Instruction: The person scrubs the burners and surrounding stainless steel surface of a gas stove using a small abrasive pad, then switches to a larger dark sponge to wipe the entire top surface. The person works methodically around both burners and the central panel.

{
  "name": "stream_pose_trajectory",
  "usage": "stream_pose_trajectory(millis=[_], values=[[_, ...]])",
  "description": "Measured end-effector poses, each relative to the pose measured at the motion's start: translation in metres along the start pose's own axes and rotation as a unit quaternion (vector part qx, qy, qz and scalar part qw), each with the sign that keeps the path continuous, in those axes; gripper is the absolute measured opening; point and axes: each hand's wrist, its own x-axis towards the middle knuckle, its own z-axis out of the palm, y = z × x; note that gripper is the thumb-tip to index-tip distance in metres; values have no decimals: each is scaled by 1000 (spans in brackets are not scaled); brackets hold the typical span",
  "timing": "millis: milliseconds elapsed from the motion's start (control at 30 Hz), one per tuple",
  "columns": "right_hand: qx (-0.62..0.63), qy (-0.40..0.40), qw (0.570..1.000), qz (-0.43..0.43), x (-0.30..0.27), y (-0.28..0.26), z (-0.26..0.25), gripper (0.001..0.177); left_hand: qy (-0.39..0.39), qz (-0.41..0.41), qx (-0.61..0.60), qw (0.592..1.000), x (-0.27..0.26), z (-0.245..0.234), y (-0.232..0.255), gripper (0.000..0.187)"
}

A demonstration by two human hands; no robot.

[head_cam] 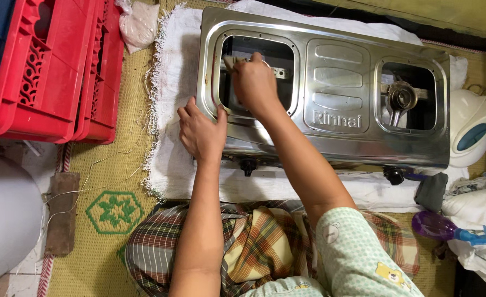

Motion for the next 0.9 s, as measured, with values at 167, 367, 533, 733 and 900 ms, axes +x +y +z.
stream_pose_trajectory(millis=[167,367,533,733,900], values=[[-34,42,998,-42,14,-1,37,14,3,4,-5,1000,0,0,0,70],[-89,80,990,-70,10,-3,51,16,4,5,-3,1000,1,0,-1,70],[-79,-16,990,-118,18,3,31,14,13,10,-2,1000,0,-2,2,70],[22,-50,993,-107,-7,16,-10,11,11,9,-4,1000,-1,0,0,69],[90,27,993,-66,-52,-10,-28,22,-7,4,-8,1000,0,-1,-2,62]])
